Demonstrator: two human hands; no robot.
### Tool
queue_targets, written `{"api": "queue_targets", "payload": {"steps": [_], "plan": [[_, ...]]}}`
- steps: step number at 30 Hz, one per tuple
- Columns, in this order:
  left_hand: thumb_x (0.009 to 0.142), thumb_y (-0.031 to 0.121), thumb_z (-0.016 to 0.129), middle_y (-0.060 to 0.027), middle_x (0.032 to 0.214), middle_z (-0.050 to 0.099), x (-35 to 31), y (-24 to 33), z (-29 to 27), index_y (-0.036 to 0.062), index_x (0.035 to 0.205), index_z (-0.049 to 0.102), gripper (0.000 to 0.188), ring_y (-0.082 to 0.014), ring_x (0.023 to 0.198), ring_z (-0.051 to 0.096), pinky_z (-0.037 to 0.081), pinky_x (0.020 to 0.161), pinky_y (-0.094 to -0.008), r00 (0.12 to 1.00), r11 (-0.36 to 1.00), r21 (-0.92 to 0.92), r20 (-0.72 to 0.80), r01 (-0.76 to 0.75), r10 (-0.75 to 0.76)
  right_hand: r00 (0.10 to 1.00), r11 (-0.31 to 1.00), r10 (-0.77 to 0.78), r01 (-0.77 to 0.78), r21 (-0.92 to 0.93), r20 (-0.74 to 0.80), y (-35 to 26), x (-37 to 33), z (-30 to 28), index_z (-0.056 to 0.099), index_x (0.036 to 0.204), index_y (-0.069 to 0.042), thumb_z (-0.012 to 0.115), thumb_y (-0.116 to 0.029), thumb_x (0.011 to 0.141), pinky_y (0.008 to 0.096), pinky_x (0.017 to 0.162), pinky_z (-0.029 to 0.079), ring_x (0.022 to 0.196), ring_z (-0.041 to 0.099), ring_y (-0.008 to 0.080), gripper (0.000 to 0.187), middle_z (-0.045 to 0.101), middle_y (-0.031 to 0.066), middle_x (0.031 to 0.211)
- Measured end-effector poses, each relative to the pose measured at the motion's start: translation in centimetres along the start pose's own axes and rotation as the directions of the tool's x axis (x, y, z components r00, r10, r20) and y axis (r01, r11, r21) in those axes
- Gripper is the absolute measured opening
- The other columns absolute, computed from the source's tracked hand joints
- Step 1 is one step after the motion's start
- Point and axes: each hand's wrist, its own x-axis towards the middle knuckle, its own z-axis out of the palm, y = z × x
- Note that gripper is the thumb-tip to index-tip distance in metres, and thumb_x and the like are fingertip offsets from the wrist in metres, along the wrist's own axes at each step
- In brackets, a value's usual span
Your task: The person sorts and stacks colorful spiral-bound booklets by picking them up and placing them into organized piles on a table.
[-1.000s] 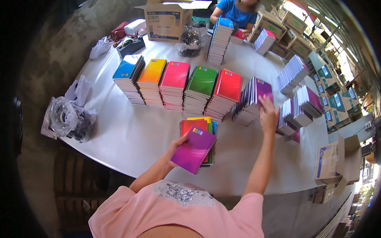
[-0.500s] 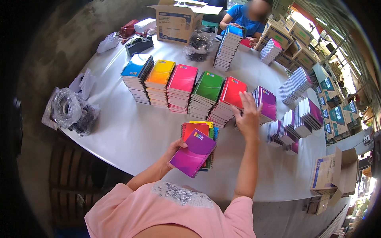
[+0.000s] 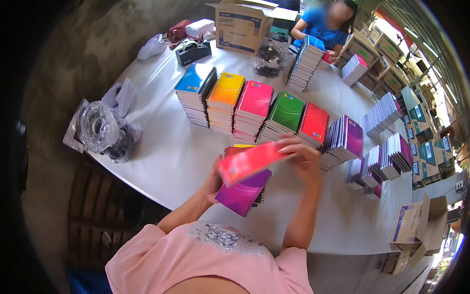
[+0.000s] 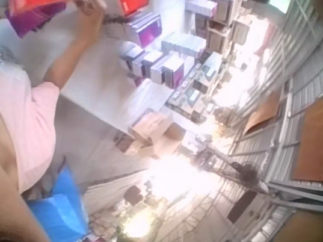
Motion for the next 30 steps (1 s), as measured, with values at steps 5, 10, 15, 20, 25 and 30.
{"api": "queue_targets", "payload": {"steps": [5, 10, 15, 20, 25, 30], "plan": [[0.078, 0.035, 0.061, -0.0174, 0.124, 0.050, -2.0, 1.7, -2.3, 0.0028, 0.130, 0.037, 0.066, -0.0289, 0.107, 0.055, 0.044, 0.094, -0.0443, 1.000, 0.996, 0.094, -0.003, -0.015, 0.015, 0.901, 0.897, 0.366, -0.275, -0.347, 0.234, 1.0, 2.4, 4.4, 0.063, 0.106, -0.010, 0.056, 0.005, 0.078, 0.0484, 0.103, 0.026, 0.113, 0.052, 0.0216, 0.033, 0.057, 0.0046, 0.121], [0.076, 0.020, 0.055, -0.0184, 0.122, 0.051, -2.9, 2.8, -1.9, 0.0014, 0.128, 0.037, 0.058, -0.0312, 0.104, 0.057, 0.045, 0.092, -0.0453, 1.000, 0.998, 0.060, 0.001, -0.003, 0.003, 0.953, 0.482, 0.159, -0.304, -0.821, -0.259, 4.9, 4.7, 2.4, 0.061, 0.110, -0.012, 0.060, -0.004, 0.079, 0.0473, 0.105, 0.024, 0.113, 0.052, 0.0235, 0.032, 0.057, 0.0060, 0.120], [0.078, 0.024, 0.056, -0.0183, 0.121, 0.051, -2.4, 3.2, -1.4, 0.0009, 0.129, 0.036, 0.060, -0.0311, 0.105, 0.056, 0.045, 0.092, -0.0448, 0.999, 0.994, 0.099, 0.011, -0.042, 0.042, 0.967, 0.246, 0.028, -0.253, -0.936, -0.254, 6.1, 2.4, 1.0, 0.063, 0.108, -0.011, 0.062, -0.010, 0.078, 0.0459, 0.103, 0.027, 0.103, 0.059, 0.0230, 0.030, 0.064, 0.0074, 0.107], [0.079, 0.029, 0.058, -0.0179, 0.121, 0.052, -1.1, 3.2, -2.3, 0.0014, 0.129, 0.037, 0.061, -0.0296, 0.104, 0.057, 0.047, 0.091, -0.0435, 0.998, 0.996, 0.072, -0.009, -0.060, 0.061, 0.953, 0.313, -0.284, -0.012, -0.950, -0.106, -0.4, 0.3, 6.9, 0.065, 0.103, -0.011, 0.059, -0.007, 0.079, 0.0439, 0.099, 0.034, 0.102, 0.059, 0.0198, 0.025, 0.064, 0.0063, 0.103], [0.074, 0.029, 0.060, -0.0208, 0.125, 0.048, 0.6, 2.0, -4.2, 0.0025, 0.132, 0.034, 0.070, -0.0336, 0.111, 0.051, 0.043, 0.095, -0.0473, 0.998, 0.983, 0.178, 0.006, -0.055, 0.055, 0.969, 0.557, 0.117, 0.117, -0.822, 0.217, -5.0, -3.6, 11.7, 0.063, 0.106, -0.008, 0.065, -0.021, 0.077, 0.0431, 0.093, 0.038, 0.103, 0.057, 0.0227, 0.032, 0.062, 0.0069, 0.107], [0.072, 0.018, 0.059, -0.0184, 0.111, 0.057, 1.5, -0.3, -4.6, -0.0014, 0.123, 0.043, 0.056, -0.0290, 0.097, 0.060, 0.050, 0.086, -0.0444, 0.997, 0.991, 0.122, -0.043, -0.054, 0.060, 0.979, 0.095, 0.019, -0.204, -0.974, -0.203, -3.2, -2.6, -1.7, 0.057, 0.114, -0.003, 0.071, -0.037, 0.070, 0.0470, 0.094, 0.035, 0.115, 0.047, 0.0311, 0.058, 0.049, 0.0169, 0.125]]}}
